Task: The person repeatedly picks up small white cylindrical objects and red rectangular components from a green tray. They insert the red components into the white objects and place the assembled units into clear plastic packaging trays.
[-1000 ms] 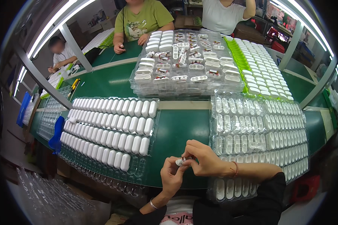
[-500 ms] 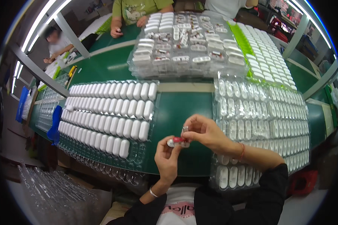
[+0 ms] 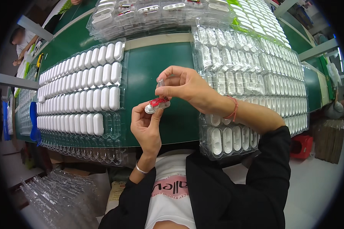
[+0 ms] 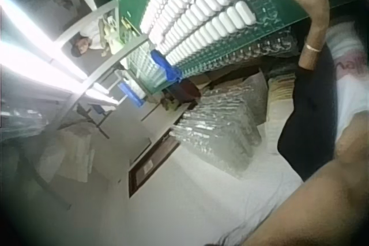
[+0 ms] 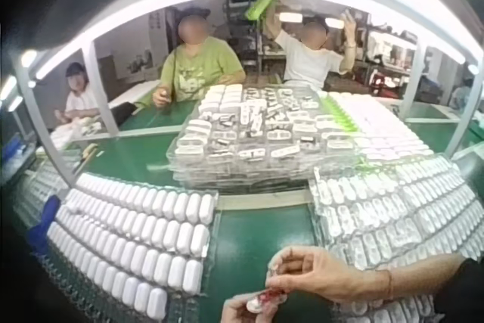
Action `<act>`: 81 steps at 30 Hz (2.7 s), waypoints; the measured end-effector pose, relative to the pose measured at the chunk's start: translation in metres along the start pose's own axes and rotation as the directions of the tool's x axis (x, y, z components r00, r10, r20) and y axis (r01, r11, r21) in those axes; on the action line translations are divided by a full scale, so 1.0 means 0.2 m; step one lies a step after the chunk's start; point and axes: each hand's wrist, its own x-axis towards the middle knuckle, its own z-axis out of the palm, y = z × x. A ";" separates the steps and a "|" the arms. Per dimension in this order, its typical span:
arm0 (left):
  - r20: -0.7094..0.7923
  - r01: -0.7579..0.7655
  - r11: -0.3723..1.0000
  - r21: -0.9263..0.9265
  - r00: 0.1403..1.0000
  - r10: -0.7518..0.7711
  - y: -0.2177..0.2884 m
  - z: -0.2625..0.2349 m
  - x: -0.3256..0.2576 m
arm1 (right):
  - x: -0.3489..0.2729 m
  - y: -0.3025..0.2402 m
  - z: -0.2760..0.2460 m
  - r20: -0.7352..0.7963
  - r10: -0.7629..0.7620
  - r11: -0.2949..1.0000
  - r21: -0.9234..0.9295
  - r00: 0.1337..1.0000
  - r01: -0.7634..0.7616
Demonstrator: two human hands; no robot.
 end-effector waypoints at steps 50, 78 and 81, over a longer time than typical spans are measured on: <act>0.000 -0.084 0.994 -0.066 0.996 0.084 -0.03 -0.04 -0.01 | -0.07 0.06 0.05 0.342 -0.604 0.314 -0.728 0.720 0.609; 0.007 -0.111 0.984 -0.136 0.994 0.113 -0.03 -0.04 -0.01 | -0.06 0.06 0.07 0.342 -0.576 0.345 -0.722 0.743 0.600; 0.015 -0.154 0.981 -0.120 0.988 0.156 -0.03 -0.05 -0.01 | -0.05 0.05 0.07 0.392 -0.608 0.256 -0.727 0.690 0.637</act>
